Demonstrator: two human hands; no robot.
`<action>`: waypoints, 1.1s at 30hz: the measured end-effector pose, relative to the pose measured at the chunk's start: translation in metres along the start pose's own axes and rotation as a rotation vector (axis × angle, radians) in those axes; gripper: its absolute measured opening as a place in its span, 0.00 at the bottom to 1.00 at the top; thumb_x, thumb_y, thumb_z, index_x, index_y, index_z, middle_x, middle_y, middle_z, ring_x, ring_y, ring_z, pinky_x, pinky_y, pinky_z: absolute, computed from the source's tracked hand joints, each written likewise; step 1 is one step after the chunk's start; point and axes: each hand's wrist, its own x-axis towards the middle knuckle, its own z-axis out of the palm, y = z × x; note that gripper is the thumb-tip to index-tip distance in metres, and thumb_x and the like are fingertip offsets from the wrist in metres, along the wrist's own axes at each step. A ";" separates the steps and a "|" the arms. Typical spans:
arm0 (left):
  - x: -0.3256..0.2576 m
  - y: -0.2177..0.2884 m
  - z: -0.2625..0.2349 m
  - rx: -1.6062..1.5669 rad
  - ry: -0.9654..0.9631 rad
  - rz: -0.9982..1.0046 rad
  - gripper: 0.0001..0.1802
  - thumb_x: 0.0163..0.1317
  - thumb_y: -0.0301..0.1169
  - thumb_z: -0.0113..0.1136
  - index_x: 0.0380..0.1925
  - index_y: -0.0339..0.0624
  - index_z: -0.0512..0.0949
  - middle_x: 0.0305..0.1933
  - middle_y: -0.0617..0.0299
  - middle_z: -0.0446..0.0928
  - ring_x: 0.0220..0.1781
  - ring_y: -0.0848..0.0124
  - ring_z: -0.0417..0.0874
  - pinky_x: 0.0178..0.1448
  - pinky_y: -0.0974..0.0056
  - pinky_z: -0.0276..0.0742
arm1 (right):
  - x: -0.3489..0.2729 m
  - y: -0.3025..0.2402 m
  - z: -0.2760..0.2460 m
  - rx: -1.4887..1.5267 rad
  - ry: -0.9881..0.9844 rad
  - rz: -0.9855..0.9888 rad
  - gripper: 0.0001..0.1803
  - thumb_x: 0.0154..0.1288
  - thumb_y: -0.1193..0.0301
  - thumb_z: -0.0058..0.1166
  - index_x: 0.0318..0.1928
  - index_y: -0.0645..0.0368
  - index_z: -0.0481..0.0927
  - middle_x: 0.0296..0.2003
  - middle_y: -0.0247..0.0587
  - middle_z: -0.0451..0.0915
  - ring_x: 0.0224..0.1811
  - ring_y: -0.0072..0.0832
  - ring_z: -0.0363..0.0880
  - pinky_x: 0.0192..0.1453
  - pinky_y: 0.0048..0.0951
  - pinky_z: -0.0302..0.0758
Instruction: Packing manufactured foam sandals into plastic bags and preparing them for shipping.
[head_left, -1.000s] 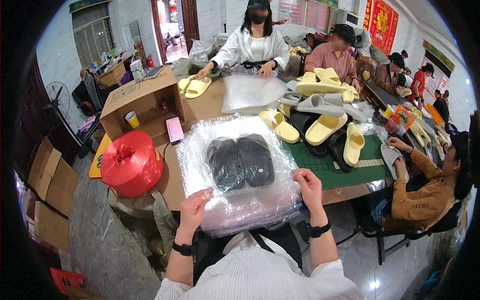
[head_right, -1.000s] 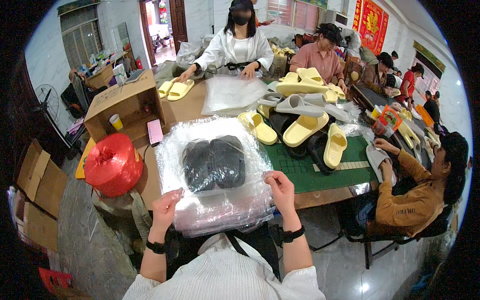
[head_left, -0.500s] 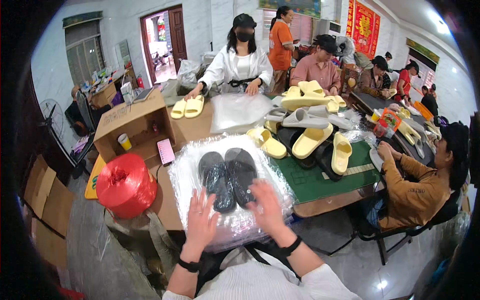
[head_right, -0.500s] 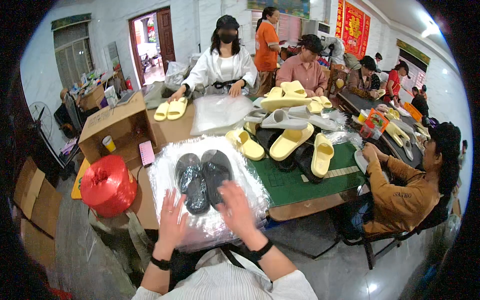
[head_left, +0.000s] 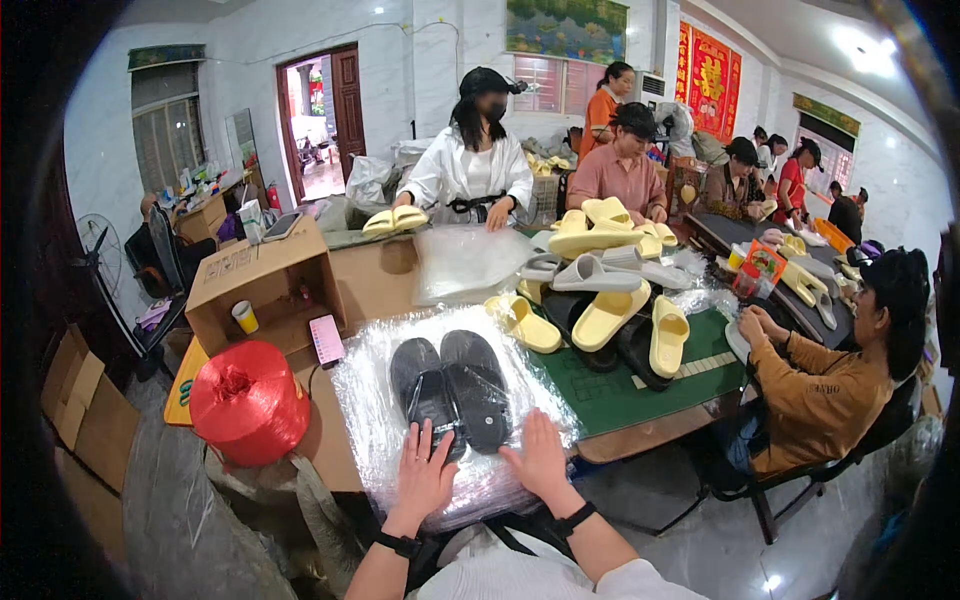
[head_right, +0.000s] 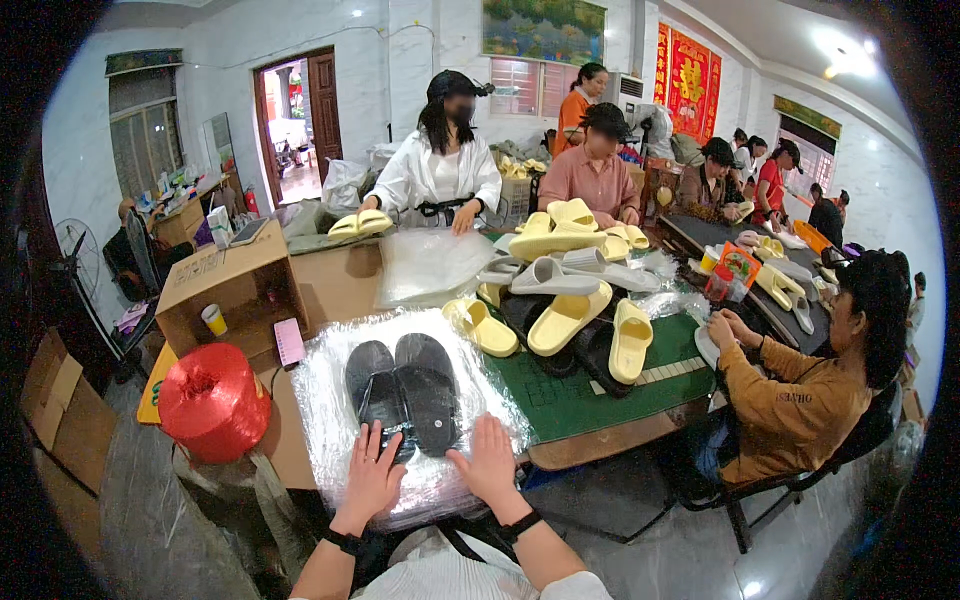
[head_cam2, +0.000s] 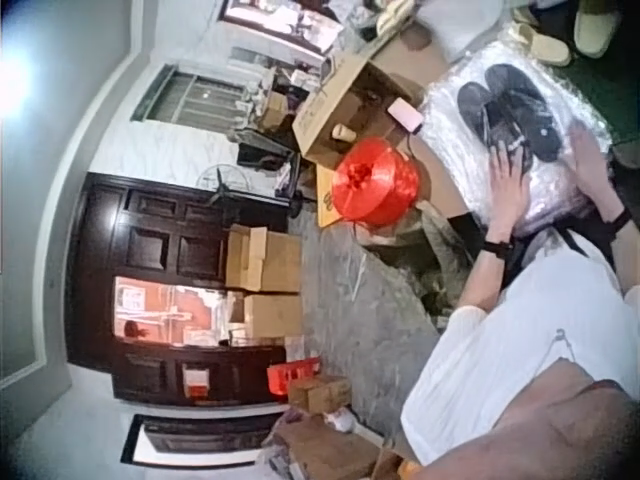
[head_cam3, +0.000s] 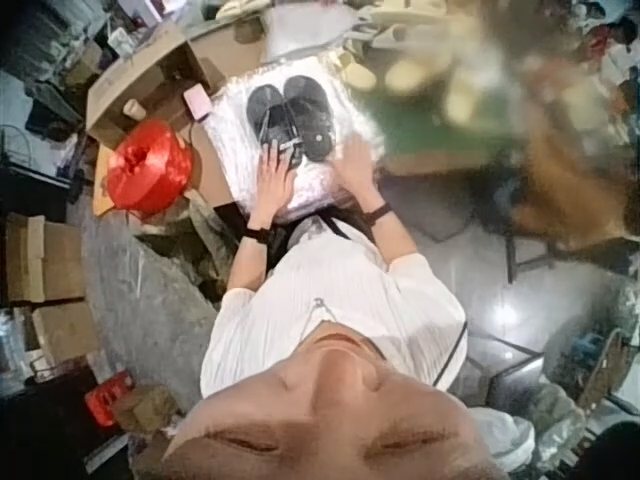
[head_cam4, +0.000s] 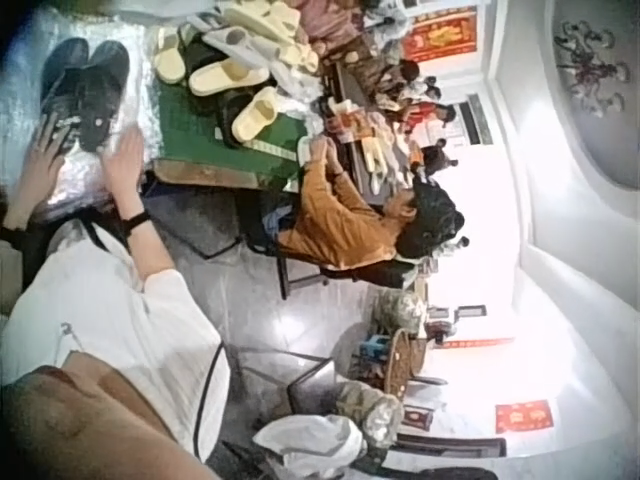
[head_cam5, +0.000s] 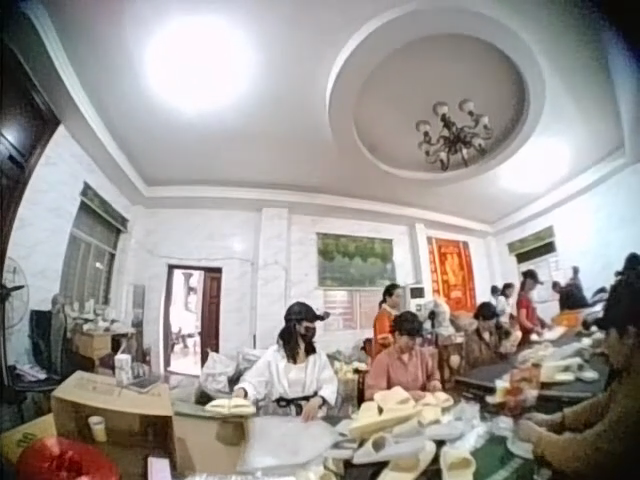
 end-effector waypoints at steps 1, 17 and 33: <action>-0.001 -0.001 0.002 -0.013 0.005 0.012 0.34 0.64 0.41 0.60 0.70 0.50 0.68 0.80 0.41 0.51 0.80 0.39 0.49 0.79 0.38 0.49 | -0.003 0.007 -0.003 0.006 0.032 0.034 0.49 0.67 0.42 0.54 0.70 0.74 0.60 0.71 0.65 0.62 0.74 0.58 0.58 0.77 0.53 0.54; -0.002 -0.008 0.018 -0.013 0.023 0.007 0.32 0.65 0.41 0.58 0.70 0.51 0.69 0.80 0.44 0.51 0.80 0.40 0.50 0.79 0.39 0.50 | 0.024 -0.087 -0.004 0.101 -0.080 -0.259 0.47 0.70 0.42 0.49 0.74 0.68 0.58 0.76 0.56 0.54 0.80 0.47 0.48 0.81 0.49 0.45; -0.005 -0.001 0.007 -0.049 0.012 -0.046 0.31 0.66 0.41 0.57 0.69 0.48 0.70 0.79 0.43 0.55 0.81 0.41 0.48 0.79 0.40 0.49 | 0.032 -0.092 -0.045 0.201 -0.007 -0.184 0.44 0.72 0.46 0.49 0.74 0.68 0.58 0.76 0.57 0.54 0.80 0.49 0.50 0.81 0.50 0.46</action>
